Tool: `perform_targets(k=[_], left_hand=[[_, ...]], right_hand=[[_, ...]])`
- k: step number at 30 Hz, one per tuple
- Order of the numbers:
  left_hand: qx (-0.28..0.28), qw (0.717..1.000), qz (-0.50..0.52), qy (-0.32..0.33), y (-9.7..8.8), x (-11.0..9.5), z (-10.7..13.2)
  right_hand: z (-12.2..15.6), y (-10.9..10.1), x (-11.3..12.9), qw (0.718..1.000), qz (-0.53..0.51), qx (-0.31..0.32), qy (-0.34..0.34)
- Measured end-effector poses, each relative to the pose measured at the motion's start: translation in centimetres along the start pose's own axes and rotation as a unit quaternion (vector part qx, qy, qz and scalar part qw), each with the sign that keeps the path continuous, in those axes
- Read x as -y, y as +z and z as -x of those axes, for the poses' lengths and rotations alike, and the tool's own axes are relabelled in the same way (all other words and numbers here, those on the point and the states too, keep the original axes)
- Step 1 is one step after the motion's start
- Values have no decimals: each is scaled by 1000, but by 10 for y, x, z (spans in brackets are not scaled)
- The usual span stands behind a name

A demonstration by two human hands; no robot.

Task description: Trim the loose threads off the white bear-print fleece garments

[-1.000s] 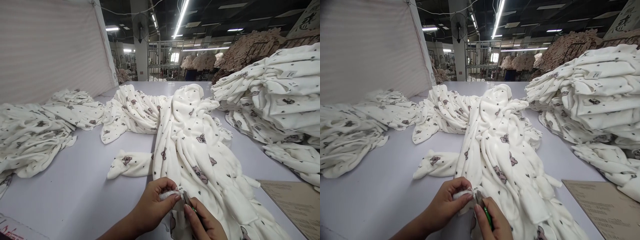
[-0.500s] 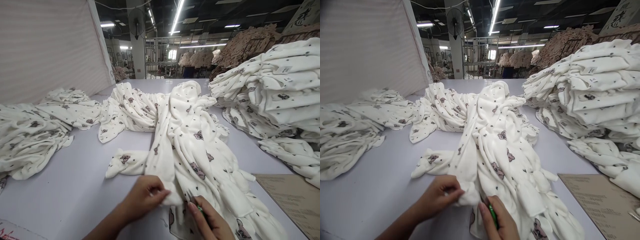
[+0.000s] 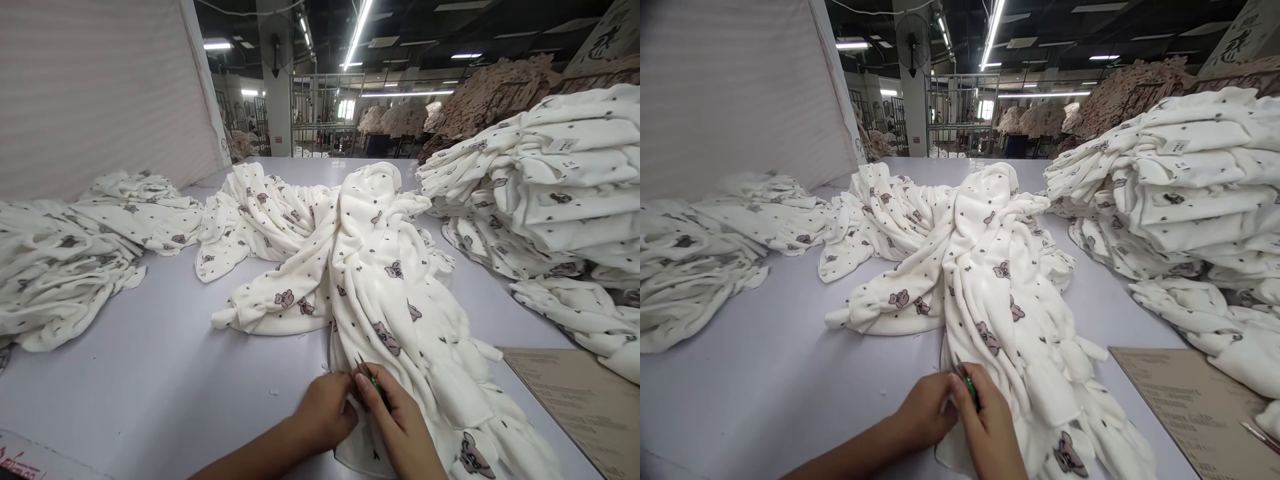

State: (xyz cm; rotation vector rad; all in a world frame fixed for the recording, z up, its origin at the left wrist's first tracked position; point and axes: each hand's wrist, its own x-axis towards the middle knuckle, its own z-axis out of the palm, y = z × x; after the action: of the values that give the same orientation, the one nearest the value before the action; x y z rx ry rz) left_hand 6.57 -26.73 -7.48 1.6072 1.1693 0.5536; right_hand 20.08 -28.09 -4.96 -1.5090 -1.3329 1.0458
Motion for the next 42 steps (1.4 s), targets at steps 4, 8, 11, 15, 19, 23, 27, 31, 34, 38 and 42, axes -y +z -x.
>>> perform_targets(k=[4, 8, 11, 15, 19, 23, 27, 31, 34, 38, 42], left_hand=[[-37, 985, 157, -67, -69, -6, 15], [-78, 944, 302, -105, -119, -22, 41], [-81, 916, 373, -119, -110, -28, 43], [-46, 894, 427, -130, -77, -34, 32], [19, 917, 384, -106, -68, -49, 32], [-16, 990, 128, -52, -77, -63, 42], [-100, 990, -94, -4, -80, -62, 47], [-73, 965, -212, 138, -73, -63, 41], [-28, 980, -131, 146, -65, -66, 31], [-65, 964, 256, 23, -63, -61, 21], [-84, 866, 491, -41, -75, -49, 26]], right_hand=[[-20, -25, -32, 995, 56, -63, 48], [-23, -35, -41, 994, 52, -73, 68], [-11, -20, -25, 997, 14, -64, 44], [11, 4, 5, 998, -43, -36, -33], [16, 13, 16, 994, -89, -16, -63], [11, 3, -1, 995, -91, -41, 13], [13, -2, -13, 993, -92, -49, 49], [17, 3, 1, 994, -97, -39, 9], [17, 10, 16, 995, -92, -37, -29], [16, 17, 15, 994, -69, -61, -60], [20, 17, -3, 995, -49, -78, -43]])
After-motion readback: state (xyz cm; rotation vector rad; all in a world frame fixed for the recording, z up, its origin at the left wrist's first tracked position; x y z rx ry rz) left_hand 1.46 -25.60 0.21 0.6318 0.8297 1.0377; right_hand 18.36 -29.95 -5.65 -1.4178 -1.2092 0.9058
